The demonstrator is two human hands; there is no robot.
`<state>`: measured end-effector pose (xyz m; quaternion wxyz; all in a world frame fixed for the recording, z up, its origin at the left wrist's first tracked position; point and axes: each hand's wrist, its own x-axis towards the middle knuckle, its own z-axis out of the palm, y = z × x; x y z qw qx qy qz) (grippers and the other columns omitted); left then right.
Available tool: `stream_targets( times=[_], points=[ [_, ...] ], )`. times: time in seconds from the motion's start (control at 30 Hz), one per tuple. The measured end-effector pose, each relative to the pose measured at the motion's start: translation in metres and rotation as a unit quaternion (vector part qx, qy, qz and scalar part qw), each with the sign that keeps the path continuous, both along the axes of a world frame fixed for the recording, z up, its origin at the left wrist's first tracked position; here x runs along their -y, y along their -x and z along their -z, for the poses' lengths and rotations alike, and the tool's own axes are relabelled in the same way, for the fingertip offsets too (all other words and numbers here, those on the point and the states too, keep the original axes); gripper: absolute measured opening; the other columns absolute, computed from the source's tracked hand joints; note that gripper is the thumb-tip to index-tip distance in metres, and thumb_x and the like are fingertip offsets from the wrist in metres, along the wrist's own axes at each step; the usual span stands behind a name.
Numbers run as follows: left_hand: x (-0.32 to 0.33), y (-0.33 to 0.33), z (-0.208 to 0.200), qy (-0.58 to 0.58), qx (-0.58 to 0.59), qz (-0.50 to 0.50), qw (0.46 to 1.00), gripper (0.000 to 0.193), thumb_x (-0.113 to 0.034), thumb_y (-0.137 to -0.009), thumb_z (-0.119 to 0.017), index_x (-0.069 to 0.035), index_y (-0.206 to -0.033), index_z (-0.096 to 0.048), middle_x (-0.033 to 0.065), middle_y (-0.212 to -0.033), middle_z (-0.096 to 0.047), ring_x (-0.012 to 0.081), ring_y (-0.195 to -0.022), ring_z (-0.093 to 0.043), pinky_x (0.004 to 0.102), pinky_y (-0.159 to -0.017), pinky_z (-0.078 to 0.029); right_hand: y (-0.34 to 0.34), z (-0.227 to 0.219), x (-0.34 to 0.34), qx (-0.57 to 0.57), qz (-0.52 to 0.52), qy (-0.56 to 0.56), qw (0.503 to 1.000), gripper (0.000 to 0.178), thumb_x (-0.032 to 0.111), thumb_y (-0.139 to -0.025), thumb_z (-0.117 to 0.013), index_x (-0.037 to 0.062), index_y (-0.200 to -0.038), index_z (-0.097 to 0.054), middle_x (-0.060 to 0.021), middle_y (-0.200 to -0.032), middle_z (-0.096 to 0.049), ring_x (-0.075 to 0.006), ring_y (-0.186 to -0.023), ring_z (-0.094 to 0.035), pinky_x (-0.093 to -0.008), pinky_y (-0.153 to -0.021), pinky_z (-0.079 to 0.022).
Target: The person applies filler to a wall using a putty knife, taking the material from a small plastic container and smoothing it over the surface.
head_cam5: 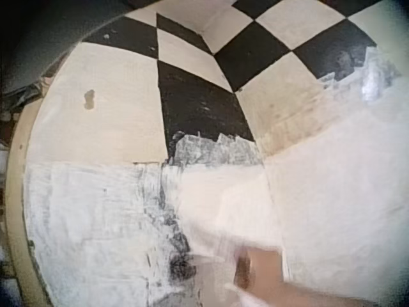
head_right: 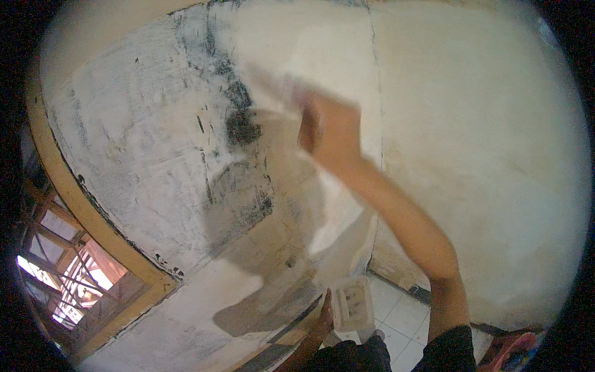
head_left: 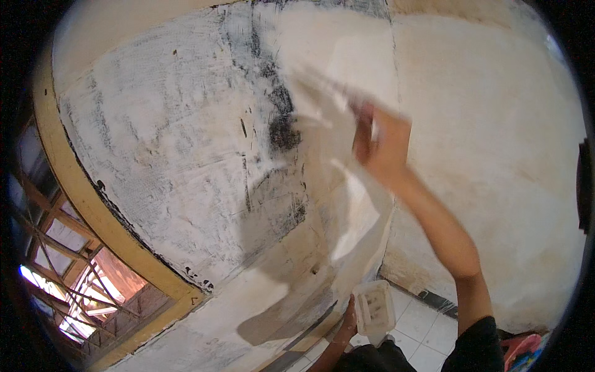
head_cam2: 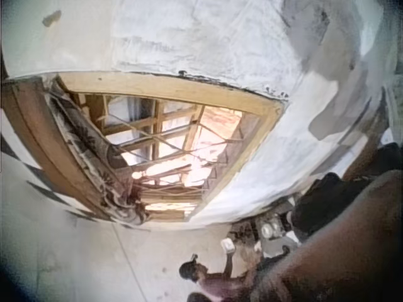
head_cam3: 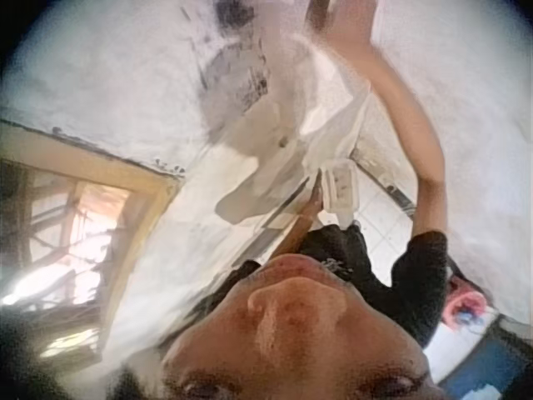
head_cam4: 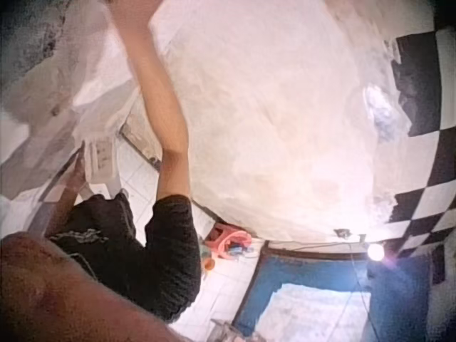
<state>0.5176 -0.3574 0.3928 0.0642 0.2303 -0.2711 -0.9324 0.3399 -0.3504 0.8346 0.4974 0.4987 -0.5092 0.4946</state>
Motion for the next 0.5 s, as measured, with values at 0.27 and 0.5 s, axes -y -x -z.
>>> stream_targets(
  times=[0.27,0.5],
  points=[
    [0.005,-0.020,-0.002,0.015,-0.002,-0.023,1.000,0.072,-0.063,-0.090,-0.034,-0.006,-0.133,-0.040,0.0148,-0.124,-0.053,0.0303,-0.108,-0.056,0.0453,-0.092,-0.046,0.016,-0.095,0.047,-0.124,-0.025,0.087,0.988,0.030,-0.001,-0.069,-0.052,0.0063,-0.096,-0.065,-0.0161,-0.072,-0.061,-0.0301,-0.056,-0.058,-0.0345,-0.054,-0.047],
    [0.005,-0.027,-0.010,0.034,0.010,-0.049,0.998,0.072,-0.063,-0.090,-0.035,-0.005,-0.132,-0.041,0.0152,-0.123,-0.053,0.0305,-0.107,-0.056,0.0459,-0.091,-0.047,-0.015,0.095,0.044,-0.198,-0.029,-0.152,0.968,0.055,0.011,-0.071,-0.057,0.0028,-0.125,-0.053,-0.0145,-0.132,-0.050,-0.0326,-0.118,-0.051,-0.0412,-0.095,-0.045]
  ],
)
